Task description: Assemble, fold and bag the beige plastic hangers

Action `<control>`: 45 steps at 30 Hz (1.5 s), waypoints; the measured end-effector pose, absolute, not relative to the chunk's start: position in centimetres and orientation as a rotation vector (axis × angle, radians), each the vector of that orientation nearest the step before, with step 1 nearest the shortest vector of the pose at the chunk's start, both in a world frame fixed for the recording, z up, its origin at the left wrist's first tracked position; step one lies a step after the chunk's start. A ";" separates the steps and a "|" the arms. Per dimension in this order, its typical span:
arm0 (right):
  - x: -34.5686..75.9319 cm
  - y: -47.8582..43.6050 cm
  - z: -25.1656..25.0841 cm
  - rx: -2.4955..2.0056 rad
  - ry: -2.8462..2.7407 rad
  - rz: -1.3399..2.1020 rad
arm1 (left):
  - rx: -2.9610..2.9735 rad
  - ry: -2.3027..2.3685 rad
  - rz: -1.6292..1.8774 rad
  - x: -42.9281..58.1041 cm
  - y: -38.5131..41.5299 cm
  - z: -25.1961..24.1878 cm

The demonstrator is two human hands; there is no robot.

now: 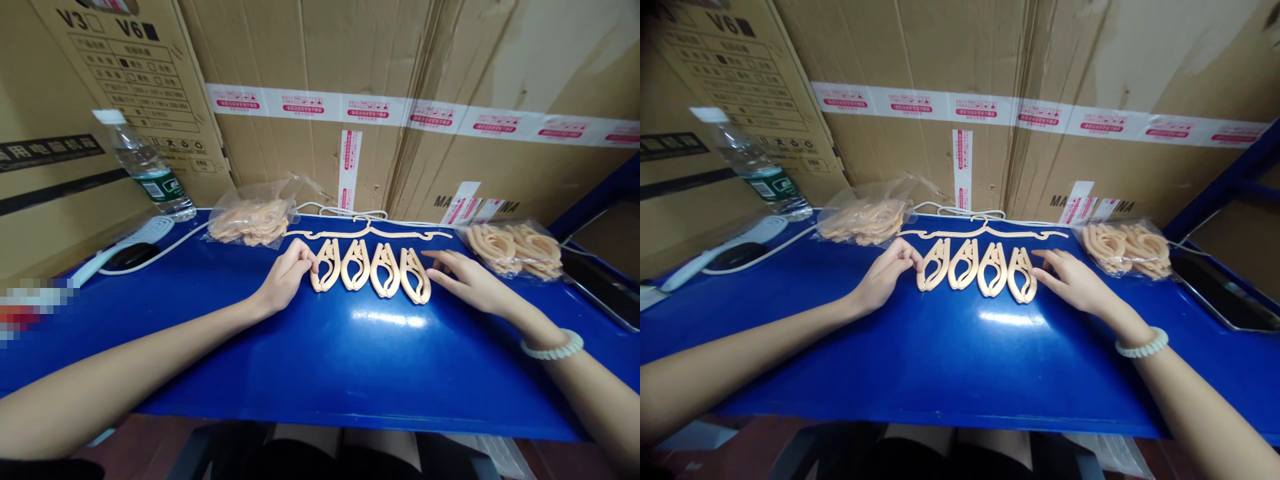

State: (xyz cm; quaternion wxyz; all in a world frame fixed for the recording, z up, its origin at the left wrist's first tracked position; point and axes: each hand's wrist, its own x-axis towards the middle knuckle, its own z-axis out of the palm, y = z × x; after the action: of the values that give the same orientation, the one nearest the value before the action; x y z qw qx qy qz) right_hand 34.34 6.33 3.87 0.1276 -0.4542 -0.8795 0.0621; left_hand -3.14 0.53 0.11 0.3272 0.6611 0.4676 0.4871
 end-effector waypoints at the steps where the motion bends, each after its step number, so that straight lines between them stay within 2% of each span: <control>1: 34.3 6.4 3.8 -1.317 -2.559 0.162 | 1.732 1.218 1.275 -3.1 0.6 0.1; 12: 34.6 11.5 1.4 -1.321 -2.441 -0.140 | 1.727 1.166 1.285 -3.1 0.6 -0.2; 25: 32.5 16.5 2.1 -1.488 -2.526 -0.185 | 1.797 1.151 1.362 -2.8 0.6 -0.1; 40: 34.0 12.3 8.1 -1.434 -2.441 0.071 | 1.764 1.087 1.469 -2.8 0.6 -0.4; 45: 35.8 9.5 9.3 -1.381 -2.190 0.186 | 1.727 1.022 1.523 -2.8 0.6 -0.5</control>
State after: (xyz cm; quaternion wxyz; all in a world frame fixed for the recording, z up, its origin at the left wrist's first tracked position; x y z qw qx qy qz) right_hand 35.76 9.50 9.29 0.2697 -0.5122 -0.8125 0.0690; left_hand -2.80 0.60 -0.45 0.3063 0.6526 0.3863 0.5754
